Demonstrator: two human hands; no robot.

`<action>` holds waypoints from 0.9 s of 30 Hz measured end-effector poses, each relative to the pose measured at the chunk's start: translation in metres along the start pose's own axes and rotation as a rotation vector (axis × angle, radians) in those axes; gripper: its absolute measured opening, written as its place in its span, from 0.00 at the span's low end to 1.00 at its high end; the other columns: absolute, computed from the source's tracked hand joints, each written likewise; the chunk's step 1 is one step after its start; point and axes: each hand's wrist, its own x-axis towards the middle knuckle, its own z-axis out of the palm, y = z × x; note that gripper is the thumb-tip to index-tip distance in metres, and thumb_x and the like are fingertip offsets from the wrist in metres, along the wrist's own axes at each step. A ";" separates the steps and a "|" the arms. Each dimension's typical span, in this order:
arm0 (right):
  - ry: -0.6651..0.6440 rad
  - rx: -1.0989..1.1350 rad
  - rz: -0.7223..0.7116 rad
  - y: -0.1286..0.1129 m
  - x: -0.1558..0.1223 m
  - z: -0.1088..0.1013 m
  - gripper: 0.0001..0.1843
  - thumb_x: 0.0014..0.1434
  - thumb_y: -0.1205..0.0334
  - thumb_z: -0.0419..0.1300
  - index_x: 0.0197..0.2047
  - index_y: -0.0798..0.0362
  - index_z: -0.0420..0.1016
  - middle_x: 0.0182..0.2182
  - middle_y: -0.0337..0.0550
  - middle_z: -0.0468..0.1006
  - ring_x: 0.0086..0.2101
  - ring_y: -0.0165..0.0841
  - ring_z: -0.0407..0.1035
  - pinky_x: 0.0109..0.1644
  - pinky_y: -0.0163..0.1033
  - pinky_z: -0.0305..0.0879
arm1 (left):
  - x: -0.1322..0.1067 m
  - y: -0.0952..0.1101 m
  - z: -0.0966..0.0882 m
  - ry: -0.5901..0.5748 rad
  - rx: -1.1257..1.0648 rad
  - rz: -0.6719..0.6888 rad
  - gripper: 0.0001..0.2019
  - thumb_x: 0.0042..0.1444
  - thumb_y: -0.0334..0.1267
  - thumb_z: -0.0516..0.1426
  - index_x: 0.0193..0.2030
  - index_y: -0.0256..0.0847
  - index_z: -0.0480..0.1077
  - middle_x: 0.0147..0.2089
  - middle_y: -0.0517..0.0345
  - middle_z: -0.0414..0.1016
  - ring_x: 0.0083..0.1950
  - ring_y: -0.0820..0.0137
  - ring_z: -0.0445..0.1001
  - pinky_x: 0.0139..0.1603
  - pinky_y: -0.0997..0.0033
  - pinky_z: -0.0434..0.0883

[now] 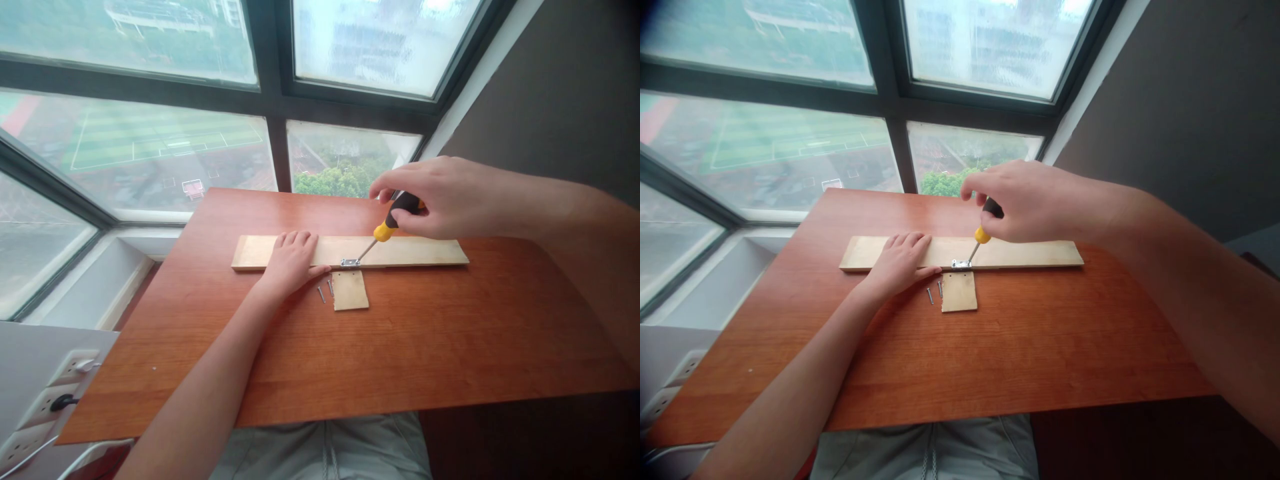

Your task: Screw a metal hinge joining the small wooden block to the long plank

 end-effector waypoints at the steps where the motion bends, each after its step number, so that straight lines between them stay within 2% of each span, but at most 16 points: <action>1: -0.005 0.019 -0.038 0.000 -0.001 -0.002 0.21 0.56 0.62 0.55 0.53 0.46 0.70 0.47 0.43 0.77 0.38 0.38 0.71 0.37 0.40 0.62 | 0.000 0.000 0.000 0.001 -0.001 0.002 0.31 0.57 0.60 0.55 0.57 0.38 0.63 0.55 0.42 0.69 0.55 0.51 0.66 0.58 0.55 0.59; 3: -0.019 0.050 -0.075 0.001 -0.003 -0.004 0.23 0.54 0.62 0.57 0.55 0.45 0.68 0.53 0.42 0.73 0.44 0.39 0.70 0.42 0.41 0.63 | 0.000 0.000 0.000 0.002 -0.006 0.002 0.30 0.57 0.60 0.55 0.57 0.38 0.63 0.56 0.42 0.69 0.56 0.51 0.66 0.59 0.55 0.58; 4: -0.025 0.056 -0.071 0.001 -0.003 -0.004 0.22 0.56 0.60 0.56 0.55 0.45 0.68 0.53 0.43 0.74 0.45 0.40 0.70 0.42 0.42 0.64 | 0.000 0.000 0.000 0.001 -0.008 0.002 0.30 0.57 0.60 0.55 0.57 0.38 0.63 0.56 0.42 0.69 0.56 0.51 0.65 0.58 0.55 0.58; 6: -0.014 0.015 0.004 0.001 -0.001 -0.002 0.19 0.60 0.52 0.53 0.53 0.46 0.70 0.46 0.45 0.77 0.42 0.42 0.71 0.39 0.43 0.63 | 0.000 0.000 -0.001 0.000 -0.012 -0.001 0.30 0.56 0.60 0.56 0.57 0.38 0.64 0.56 0.42 0.69 0.56 0.51 0.65 0.58 0.55 0.58; 8: 0.017 -0.078 0.120 0.001 0.001 0.002 0.21 0.63 0.46 0.48 0.49 0.47 0.72 0.35 0.46 0.78 0.34 0.42 0.71 0.33 0.42 0.59 | 0.000 0.000 -0.001 -0.003 -0.016 -0.004 0.30 0.56 0.60 0.56 0.56 0.38 0.64 0.56 0.42 0.69 0.56 0.51 0.65 0.58 0.55 0.58; 10: 0.034 -0.116 0.157 0.002 0.002 0.004 0.21 0.65 0.47 0.45 0.47 0.47 0.73 0.30 0.45 0.77 0.30 0.40 0.70 0.30 0.41 0.56 | 0.000 0.000 -0.001 -0.007 -0.022 -0.004 0.30 0.57 0.60 0.55 0.56 0.39 0.64 0.55 0.42 0.68 0.56 0.52 0.65 0.58 0.55 0.58; 12: 0.047 -0.061 0.085 0.001 0.002 0.003 0.17 0.64 0.52 0.48 0.47 0.47 0.74 0.33 0.44 0.79 0.32 0.39 0.70 0.32 0.41 0.57 | 0.000 0.000 -0.001 -0.011 -0.026 -0.004 0.30 0.57 0.60 0.55 0.56 0.38 0.64 0.56 0.42 0.68 0.55 0.52 0.65 0.58 0.55 0.58; 14: 0.035 0.049 -0.011 0.001 0.000 -0.001 0.14 0.60 0.57 0.53 0.47 0.47 0.74 0.40 0.43 0.79 0.37 0.38 0.71 0.36 0.40 0.60 | 0.000 0.000 -0.001 -0.014 -0.023 -0.004 0.30 0.57 0.60 0.55 0.56 0.38 0.64 0.56 0.42 0.68 0.56 0.52 0.65 0.58 0.55 0.58; 17: -0.010 0.178 -0.091 -0.002 -0.001 -0.006 0.17 0.55 0.62 0.57 0.49 0.48 0.73 0.46 0.44 0.77 0.41 0.37 0.71 0.40 0.39 0.63 | 0.000 0.000 -0.001 -0.017 -0.019 -0.004 0.30 0.57 0.60 0.55 0.56 0.38 0.63 0.56 0.42 0.68 0.56 0.52 0.65 0.59 0.55 0.58; 20: 0.021 0.117 -0.035 -0.003 0.001 -0.004 0.16 0.59 0.56 0.56 0.49 0.49 0.73 0.44 0.46 0.78 0.40 0.39 0.71 0.39 0.41 0.62 | 0.000 0.000 -0.002 -0.019 -0.019 -0.006 0.30 0.57 0.60 0.55 0.57 0.38 0.63 0.56 0.42 0.68 0.56 0.51 0.65 0.59 0.55 0.58; 23: 0.044 -0.021 0.078 -0.003 0.003 0.000 0.19 0.64 0.47 0.49 0.46 0.48 0.74 0.34 0.45 0.79 0.32 0.38 0.70 0.33 0.42 0.59 | 0.000 0.000 -0.002 -0.023 -0.021 -0.007 0.29 0.57 0.60 0.55 0.56 0.39 0.63 0.57 0.42 0.68 0.56 0.52 0.65 0.59 0.54 0.57; 25: 0.023 -0.038 0.088 -0.003 0.002 0.000 0.18 0.64 0.49 0.48 0.47 0.47 0.74 0.32 0.44 0.79 0.30 0.38 0.70 0.31 0.42 0.59 | 0.000 0.000 -0.002 -0.021 -0.027 -0.006 0.29 0.57 0.60 0.55 0.56 0.39 0.63 0.57 0.42 0.68 0.56 0.52 0.65 0.59 0.54 0.57; 27: -0.006 0.012 0.044 -0.003 -0.001 -0.003 0.17 0.62 0.55 0.52 0.51 0.46 0.72 0.40 0.44 0.80 0.34 0.39 0.71 0.34 0.43 0.62 | 0.000 0.000 -0.002 -0.017 -0.032 -0.007 0.29 0.57 0.60 0.55 0.56 0.39 0.63 0.56 0.42 0.68 0.56 0.52 0.65 0.59 0.54 0.58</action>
